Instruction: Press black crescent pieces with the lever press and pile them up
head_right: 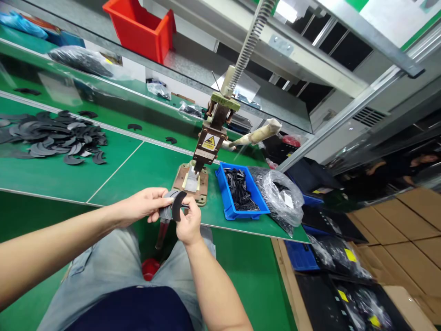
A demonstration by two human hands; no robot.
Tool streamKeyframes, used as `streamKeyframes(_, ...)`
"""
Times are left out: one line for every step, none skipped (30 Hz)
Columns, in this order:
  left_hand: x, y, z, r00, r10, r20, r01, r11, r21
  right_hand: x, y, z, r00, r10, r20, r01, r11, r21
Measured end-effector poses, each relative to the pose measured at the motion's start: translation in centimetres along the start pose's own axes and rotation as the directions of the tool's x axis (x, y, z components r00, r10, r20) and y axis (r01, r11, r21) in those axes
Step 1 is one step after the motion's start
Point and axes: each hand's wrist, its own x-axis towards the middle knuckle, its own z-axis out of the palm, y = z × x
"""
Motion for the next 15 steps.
streamKeyframes(0.2, 0.0, -0.1, 1.000, 0.008, 0.001, -0.008, 1.000, 0.028, 0.1, -0.1, -0.3, 1.000, -0.012, 0.012, 0.013, 1.000, -0.028)
streamKeyframes(0.4, -0.1, -0.3, 1.000, 0.016, -0.003, -0.016, 0.998, 0.062, 0.2, -0.2, -0.7, 0.999, -0.028, 0.032, 0.030, 0.998, -0.059)
streamKeyframes(0.5, -0.1, -0.5, 1.000, 0.022, -0.008, -0.021, 0.995, 0.102, 0.4, -0.3, -1.2, 0.997, -0.047, 0.058, 0.053, 0.994, -0.092)
streamKeyframes(0.6, -0.2, -0.7, 1.000, 0.024, -0.014, -0.021, 0.990, 0.143, 0.7, -0.5, -1.7, 0.994, -0.069, 0.089, 0.080, 0.989, -0.126)
streamKeyframes(0.7, -0.2, -1.0, 0.999, 0.027, -0.021, -0.023, 0.983, 0.181, 0.9, -0.6, -2.2, 0.989, -0.091, 0.120, 0.110, 0.981, -0.159)
streamKeyframes(0.7, -0.2, -1.2, 0.998, 0.043, -0.039, -0.034, 0.974, 0.223, 1.1, -0.7, -2.7, 0.982, -0.114, 0.150, 0.142, 0.971, -0.192)
streamKeyframes(0.6, -0.1, -1.3, 0.993, 0.084, -0.077, -0.059, 0.959, 0.277, 1.3, -0.8, -3.0, 0.975, -0.135, 0.174, 0.173, 0.959, -0.223)
streamKeyframes(0.5, 0.0, -1.3, 0.979, 0.154, -0.130, -0.101, 0.932, 0.349, 1.4, -0.8, -3.3, 0.969, -0.155, 0.191, 0.201, 0.946, -0.253)
streamKeyframes(0.3, 0.2, -1.2, 0.952, 0.250, -0.177, -0.151, 0.886, 0.438, 1.5, -0.8, -3.5, 0.964, -0.172, 0.202, 0.225, 0.933, -0.281)
streamKeyframes(0.0, 0.4, -1.0, 0.913, 0.355, -0.200, -0.203, 0.822, 0.533, 1.5, -0.8, -3.6, 0.960, -0.186, 0.207, 0.245, 0.919, -0.308)
streamKeyframes(-0.2, 0.6, -0.7, 0.877, 0.443, -0.186, -0.247, 0.747, 0.617, 1.4, -0.7, -3.6, 0.957, -0.199, 0.209, 0.261, 0.907, -0.332)
streamKeyframes(-0.4, 0.8, -0.4, 0.854, 0.500, -0.143, -0.282, 0.676, 0.681, 1.4, -0.7, -3.5, 0.954, -0.211, 0.211, 0.276, 0.895, -0.351)
streamKeyframes(-0.5, 0.8, -0.1, 0.849, 0.522, -0.088, -0.309, 0.623, 0.718, 1.4, -0.6, -3.5, 0.951, -0.223, 0.216, 0.291, 0.884, -0.367)
streamKeyframes(-0.5, 0.8, 0.1, 0.857, 0.514, -0.043, -0.323, 0.599, 0.732, 1.3, -0.5, -3.4, 0.946, -0.236, 0.223, 0.306, 0.874, -0.377)
streamKeyframes(-0.3, 0.7, 0.3, 0.873, 0.487, -0.026, -0.317, 0.607, 0.729, 1.3, -0.5, -3.4, 0.941, -0.248, 0.231, 0.322, 0.866, -0.383)
